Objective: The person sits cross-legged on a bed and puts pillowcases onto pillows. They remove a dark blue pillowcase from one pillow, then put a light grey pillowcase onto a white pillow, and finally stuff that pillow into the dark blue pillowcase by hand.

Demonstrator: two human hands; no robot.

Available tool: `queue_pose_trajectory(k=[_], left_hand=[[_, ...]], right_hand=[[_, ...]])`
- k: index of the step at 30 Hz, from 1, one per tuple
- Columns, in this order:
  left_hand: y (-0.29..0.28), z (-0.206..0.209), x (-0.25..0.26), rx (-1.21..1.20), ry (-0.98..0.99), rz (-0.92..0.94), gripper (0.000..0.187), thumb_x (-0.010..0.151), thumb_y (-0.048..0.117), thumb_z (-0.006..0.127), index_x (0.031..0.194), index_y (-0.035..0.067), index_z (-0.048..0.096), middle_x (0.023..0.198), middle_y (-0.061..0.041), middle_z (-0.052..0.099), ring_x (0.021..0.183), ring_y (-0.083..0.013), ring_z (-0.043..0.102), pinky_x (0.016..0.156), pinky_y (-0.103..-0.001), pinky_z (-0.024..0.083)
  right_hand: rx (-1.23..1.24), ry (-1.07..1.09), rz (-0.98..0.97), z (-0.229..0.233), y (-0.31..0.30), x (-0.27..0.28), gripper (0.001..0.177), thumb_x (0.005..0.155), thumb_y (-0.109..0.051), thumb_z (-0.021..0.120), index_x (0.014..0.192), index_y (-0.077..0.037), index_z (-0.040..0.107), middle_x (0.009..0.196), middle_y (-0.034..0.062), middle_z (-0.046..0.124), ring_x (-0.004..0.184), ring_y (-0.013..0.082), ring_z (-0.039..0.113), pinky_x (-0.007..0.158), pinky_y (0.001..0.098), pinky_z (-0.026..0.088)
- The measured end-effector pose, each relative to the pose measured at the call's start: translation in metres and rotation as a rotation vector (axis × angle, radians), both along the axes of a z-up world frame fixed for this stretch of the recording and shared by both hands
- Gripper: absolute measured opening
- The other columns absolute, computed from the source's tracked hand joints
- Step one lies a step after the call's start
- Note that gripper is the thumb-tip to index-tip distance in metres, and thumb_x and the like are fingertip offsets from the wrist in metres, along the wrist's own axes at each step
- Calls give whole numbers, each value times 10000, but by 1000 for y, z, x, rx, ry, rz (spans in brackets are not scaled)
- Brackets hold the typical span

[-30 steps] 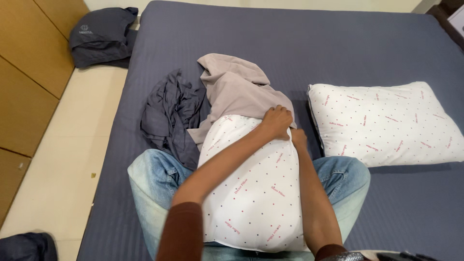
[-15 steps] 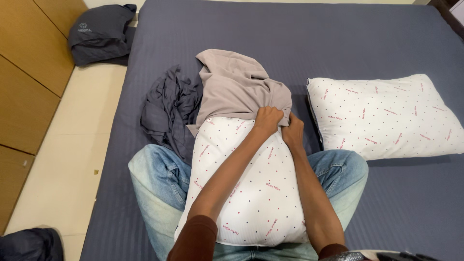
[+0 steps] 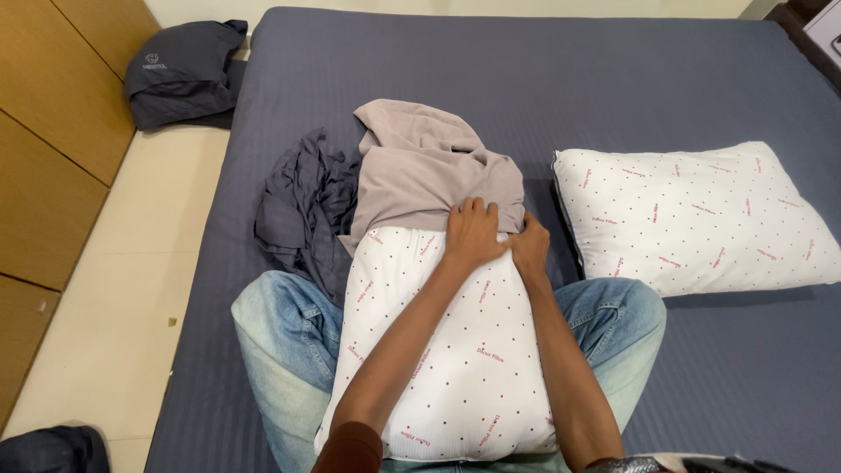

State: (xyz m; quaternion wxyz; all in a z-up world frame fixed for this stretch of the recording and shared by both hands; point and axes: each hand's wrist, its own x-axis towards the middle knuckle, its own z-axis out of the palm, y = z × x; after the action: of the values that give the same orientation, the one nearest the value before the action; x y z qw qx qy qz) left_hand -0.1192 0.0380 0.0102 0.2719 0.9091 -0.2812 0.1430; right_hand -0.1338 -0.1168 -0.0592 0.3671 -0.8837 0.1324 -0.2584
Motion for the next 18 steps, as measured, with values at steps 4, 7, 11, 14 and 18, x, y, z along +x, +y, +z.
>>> queue_pose_trajectory(k=[4, 7, 11, 14, 18], left_hand=[[-18, 14, -6, 516, -36, 144, 918, 511, 541, 873, 1229, 29, 619, 1250, -202, 575, 1217, -372, 564, 996, -607, 434], [-21, 7, 14, 567, 110, 68, 814, 589, 488, 898, 1185, 29, 584, 1155, -166, 621, 1110, -312, 616, 968, -563, 466], [-27, -24, 41, 459, -78, 36, 429, 697, 231, 850, 1033, 69, 636, 971, -105, 701, 940, -256, 712, 767, -431, 570], [-25, -33, 52, 413, -248, -61, 246, 732, 86, 792, 920, 92, 633, 866, -69, 703, 820, -215, 725, 629, -343, 565], [-19, -2, 80, 345, -511, -72, 156, 806, 45, 729, 853, 97, 590, 796, -47, 654, 677, -155, 669, 486, -295, 513]], right_hand=[[74, 168, -39, -3, -6, -2, 354, 835, -129, 698, 1157, 14, 718, 938, 285, 724, 869, 376, 732, 797, 418, 542], [129, 10, 70, 16, 0, -11, 359, 834, -59, 678, 1182, 26, 701, 921, 227, 739, 793, 296, 722, 753, 375, 542], [54, -133, 145, 45, 24, -32, 451, 783, 89, 612, 1222, 38, 701, 846, 196, 663, 680, 313, 619, 676, 374, 504], [-125, -272, 241, 64, 26, -43, 418, 853, 80, 663, 1269, 33, 667, 960, 177, 653, 797, 286, 665, 712, 357, 520], [-226, -207, 89, 67, 18, -38, 465, 830, 52, 657, 1290, -8, 649, 1137, 167, 640, 951, 337, 669, 806, 411, 542]])
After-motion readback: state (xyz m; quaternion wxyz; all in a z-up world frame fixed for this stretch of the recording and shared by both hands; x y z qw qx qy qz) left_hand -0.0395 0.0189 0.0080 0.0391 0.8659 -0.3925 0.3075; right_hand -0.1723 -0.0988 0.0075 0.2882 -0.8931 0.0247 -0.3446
